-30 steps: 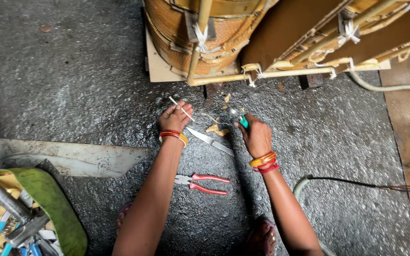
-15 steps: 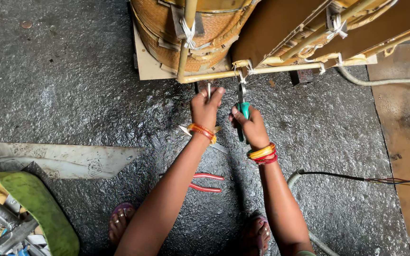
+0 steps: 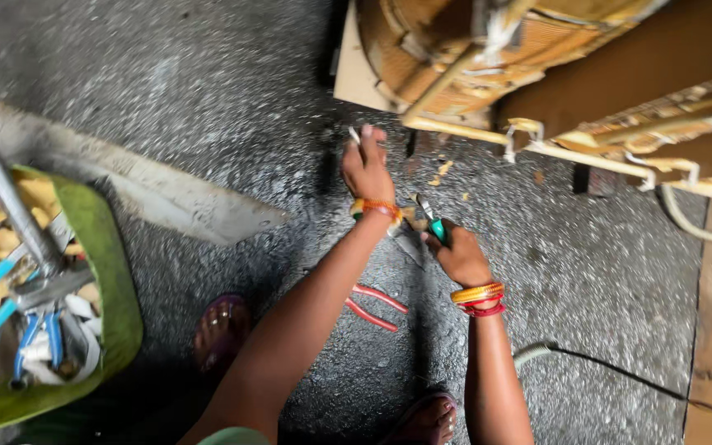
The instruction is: The person is repairing a large cylindrical electrical component, likely a transformer, by cutting old ties and securing new ones. They use pliers and a knife to manipulate the ties and wires on the component's base.
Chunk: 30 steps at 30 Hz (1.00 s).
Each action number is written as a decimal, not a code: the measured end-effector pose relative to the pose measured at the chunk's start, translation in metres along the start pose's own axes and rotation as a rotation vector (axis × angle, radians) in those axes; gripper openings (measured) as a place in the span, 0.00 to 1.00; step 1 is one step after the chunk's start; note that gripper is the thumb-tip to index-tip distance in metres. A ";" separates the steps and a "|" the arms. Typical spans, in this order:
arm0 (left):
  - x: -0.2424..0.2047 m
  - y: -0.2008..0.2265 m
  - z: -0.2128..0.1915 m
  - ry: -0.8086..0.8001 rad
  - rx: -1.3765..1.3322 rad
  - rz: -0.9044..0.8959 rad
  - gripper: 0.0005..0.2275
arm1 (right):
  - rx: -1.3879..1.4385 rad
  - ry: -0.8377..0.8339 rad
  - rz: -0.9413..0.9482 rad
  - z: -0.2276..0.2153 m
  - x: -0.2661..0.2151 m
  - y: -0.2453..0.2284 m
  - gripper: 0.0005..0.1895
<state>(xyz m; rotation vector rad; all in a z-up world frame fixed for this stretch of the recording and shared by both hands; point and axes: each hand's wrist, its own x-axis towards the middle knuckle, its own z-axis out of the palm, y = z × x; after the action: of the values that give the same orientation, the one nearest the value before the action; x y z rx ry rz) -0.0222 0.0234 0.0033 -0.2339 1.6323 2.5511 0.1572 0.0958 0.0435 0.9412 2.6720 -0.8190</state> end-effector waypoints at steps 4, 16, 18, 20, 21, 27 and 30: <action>0.074 0.010 -0.010 -0.070 0.169 0.108 0.06 | -0.035 -0.089 -0.114 0.024 -0.002 -0.019 0.19; 0.072 0.011 -0.031 -0.204 0.526 -0.195 0.12 | -0.385 0.215 0.051 0.027 0.005 0.005 0.20; 0.067 0.002 -0.035 -0.189 0.689 -0.159 0.14 | -0.435 0.451 -0.103 0.027 0.004 0.000 0.25; 0.058 0.001 -0.036 -0.224 0.829 -0.040 0.14 | -0.502 0.595 -0.188 0.031 0.003 -0.004 0.26; 0.055 0.007 -0.036 -0.388 0.925 -0.090 0.14 | -0.545 0.622 -0.197 0.037 0.003 -0.008 0.24; 0.078 0.148 -0.094 -1.294 1.553 -0.143 0.11 | -0.459 0.267 -0.172 0.075 0.000 -0.006 0.26; 0.048 0.249 -0.129 -1.819 1.337 0.350 0.15 | -0.486 0.280 -0.212 0.087 0.002 -0.004 0.25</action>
<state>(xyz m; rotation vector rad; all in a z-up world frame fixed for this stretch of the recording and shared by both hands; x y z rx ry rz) -0.1018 -0.1977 0.1638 1.7691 1.6766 0.3286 0.1528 0.0453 -0.0278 0.6981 3.0330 -0.0445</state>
